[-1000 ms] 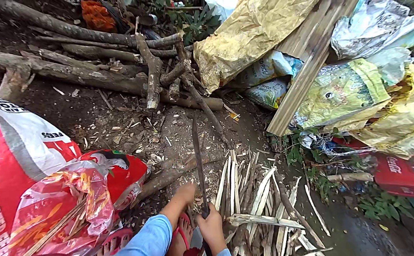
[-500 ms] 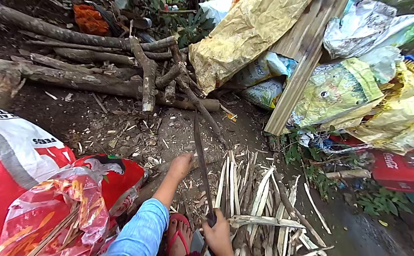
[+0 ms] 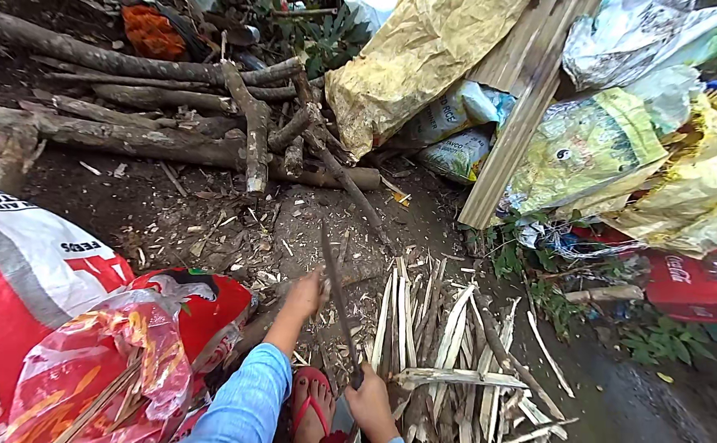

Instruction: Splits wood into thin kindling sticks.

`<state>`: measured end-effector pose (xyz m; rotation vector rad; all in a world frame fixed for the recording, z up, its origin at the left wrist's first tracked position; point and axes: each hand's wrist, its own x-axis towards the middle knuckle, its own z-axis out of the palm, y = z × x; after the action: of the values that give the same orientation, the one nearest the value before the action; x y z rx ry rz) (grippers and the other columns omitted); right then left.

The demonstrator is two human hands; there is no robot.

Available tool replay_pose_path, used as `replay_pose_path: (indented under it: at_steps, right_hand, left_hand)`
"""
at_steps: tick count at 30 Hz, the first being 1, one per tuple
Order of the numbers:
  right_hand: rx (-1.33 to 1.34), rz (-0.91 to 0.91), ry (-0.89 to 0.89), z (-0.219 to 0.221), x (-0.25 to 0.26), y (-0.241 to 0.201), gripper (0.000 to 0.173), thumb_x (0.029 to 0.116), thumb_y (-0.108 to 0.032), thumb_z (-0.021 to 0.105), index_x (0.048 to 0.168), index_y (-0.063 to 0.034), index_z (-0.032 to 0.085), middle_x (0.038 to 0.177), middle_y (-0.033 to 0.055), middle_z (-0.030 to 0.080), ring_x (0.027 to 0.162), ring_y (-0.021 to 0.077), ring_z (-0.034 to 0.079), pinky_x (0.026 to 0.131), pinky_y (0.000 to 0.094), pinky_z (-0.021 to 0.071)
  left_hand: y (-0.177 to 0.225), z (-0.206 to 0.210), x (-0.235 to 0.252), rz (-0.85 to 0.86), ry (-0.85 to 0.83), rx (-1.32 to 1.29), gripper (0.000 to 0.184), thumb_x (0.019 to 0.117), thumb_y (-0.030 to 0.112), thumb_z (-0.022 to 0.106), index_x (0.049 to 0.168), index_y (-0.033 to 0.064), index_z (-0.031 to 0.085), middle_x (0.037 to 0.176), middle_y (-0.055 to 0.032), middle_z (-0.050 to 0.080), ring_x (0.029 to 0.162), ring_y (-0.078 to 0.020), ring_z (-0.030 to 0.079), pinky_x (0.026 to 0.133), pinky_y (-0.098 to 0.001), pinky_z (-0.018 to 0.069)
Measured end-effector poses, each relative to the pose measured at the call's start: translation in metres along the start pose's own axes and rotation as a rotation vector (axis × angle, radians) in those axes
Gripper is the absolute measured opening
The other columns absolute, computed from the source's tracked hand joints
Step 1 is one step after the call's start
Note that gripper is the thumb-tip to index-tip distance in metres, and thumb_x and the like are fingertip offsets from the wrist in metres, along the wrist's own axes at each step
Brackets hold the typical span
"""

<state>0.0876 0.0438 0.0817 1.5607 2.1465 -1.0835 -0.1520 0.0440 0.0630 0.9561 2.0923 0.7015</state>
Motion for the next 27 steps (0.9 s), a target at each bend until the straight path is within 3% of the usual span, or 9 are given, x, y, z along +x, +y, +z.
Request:
replay_pose_path:
  at_steps: [3, 6, 9, 15, 17, 19, 21, 23, 27]
  right_hand:
    - [-0.024, 0.009, -0.059, 0.010, 0.006, 0.013, 0.046, 0.0918, -0.017, 0.071, 0.132, 0.0031, 0.061, 0.110, 0.0257, 0.071, 0.105, 0.0391, 0.069, 0.094, 0.0567, 0.0527]
    - [0.087, -0.087, 0.067, 0.015, -0.010, 0.018, 0.048, 0.0875, -0.013, 0.074, 0.129, 0.0074, 0.062, 0.101, 0.0273, 0.071, 0.095, 0.0406, 0.070, 0.089, 0.0579, 0.0540]
    - [0.238, -0.243, 0.261, 0.006, -0.021, 0.009, 0.043, 0.0814, -0.009, 0.073, 0.119, 0.0101, 0.065, 0.082, 0.0217, 0.068, 0.073, 0.0330, 0.067, 0.071, 0.0530, 0.0552]
    - [0.382, -0.376, 0.392, -0.014, -0.022, -0.010, 0.040, 0.0789, -0.011, 0.071, 0.113, 0.0099, 0.065, 0.077, 0.0136, 0.064, 0.067, 0.0207, 0.061, 0.065, 0.0422, 0.0532]
    - [0.359, -0.389, 0.402, -0.010, -0.025, -0.002, 0.039, 0.0783, -0.011, 0.072, 0.111, 0.0097, 0.066, 0.075, 0.0134, 0.064, 0.065, 0.0203, 0.061, 0.064, 0.0418, 0.0533]
    - [0.312, -0.402, 0.425, -0.002, -0.029, 0.013, 0.039, 0.0776, -0.010, 0.072, 0.110, 0.0107, 0.067, 0.073, 0.0146, 0.065, 0.063, 0.0225, 0.062, 0.063, 0.0434, 0.0539]
    - [0.246, -0.397, 0.463, 0.003, -0.035, 0.030, 0.037, 0.0767, -0.010, 0.072, 0.106, 0.0112, 0.067, 0.071, 0.0157, 0.065, 0.061, 0.0250, 0.063, 0.060, 0.0450, 0.0544]
    - [0.225, -0.347, 0.463, 0.006, -0.044, 0.046, 0.038, 0.0767, -0.007, 0.073, 0.108, 0.0132, 0.066, 0.072, 0.0185, 0.066, 0.062, 0.0280, 0.065, 0.062, 0.0474, 0.0551]
    - [0.204, -0.077, 0.286, 0.019, -0.053, 0.067, 0.045, 0.0847, -0.006, 0.073, 0.122, 0.0156, 0.062, 0.089, 0.0286, 0.070, 0.082, 0.0405, 0.070, 0.081, 0.0568, 0.0556]
  left_hand:
    - [-0.025, -0.015, -0.012, -0.182, 0.119, -0.147, 0.105, 0.0861, 0.011, 0.080, 0.164, 0.0027, 0.011, 0.162, -0.0285, 0.033, 0.145, -0.0448, 0.042, 0.118, -0.0585, 0.0375]
    - [-0.032, -0.045, -0.034, -0.267, 0.320, -0.240, 0.092, 0.0897, 0.007, 0.074, 0.162, -0.0034, 0.018, 0.157, -0.0322, 0.037, 0.145, -0.0454, 0.041, 0.119, -0.0567, 0.0355]
    - [-0.035, -0.060, -0.040, -0.232, 0.377, -0.295, 0.079, 0.0953, 0.011, 0.071, 0.158, -0.0056, 0.026, 0.152, -0.0321, 0.044, 0.142, -0.0441, 0.045, 0.119, -0.0551, 0.0364]
    - [-0.004, -0.039, -0.035, 0.116, 0.115, -0.313, 0.087, 0.0884, 0.017, 0.082, 0.159, 0.0007, 0.033, 0.156, -0.0268, 0.042, 0.146, -0.0406, 0.042, 0.120, -0.0539, 0.0353]
    - [0.012, -0.021, -0.032, 0.151, 0.084, -0.224, 0.069, 0.0946, 0.020, 0.075, 0.153, 0.0005, 0.044, 0.149, -0.0255, 0.051, 0.140, -0.0388, 0.049, 0.118, -0.0526, 0.0384]
    - [0.024, -0.003, -0.029, 0.164, 0.082, -0.126, 0.041, 0.1016, 0.017, 0.065, 0.137, -0.0043, 0.060, 0.131, -0.0266, 0.063, 0.126, -0.0392, 0.060, 0.112, -0.0532, 0.0429]
    - [0.025, 0.015, -0.023, 0.182, 0.045, -0.076, 0.033, 0.1031, 0.016, 0.062, 0.128, -0.0058, 0.065, 0.125, -0.0262, 0.067, 0.122, -0.0390, 0.062, 0.111, -0.0534, 0.0425]
    - [0.022, 0.033, -0.015, 0.211, 0.014, -0.045, 0.033, 0.1030, 0.016, 0.062, 0.129, -0.0037, 0.066, 0.129, -0.0239, 0.067, 0.127, -0.0381, 0.060, 0.115, -0.0521, 0.0398]
    - [0.004, 0.081, 0.003, 0.201, -0.132, 0.033, 0.044, 0.1009, 0.012, 0.063, 0.144, 0.0013, 0.058, 0.148, -0.0195, 0.057, 0.141, -0.0365, 0.050, 0.121, -0.0503, 0.0350]
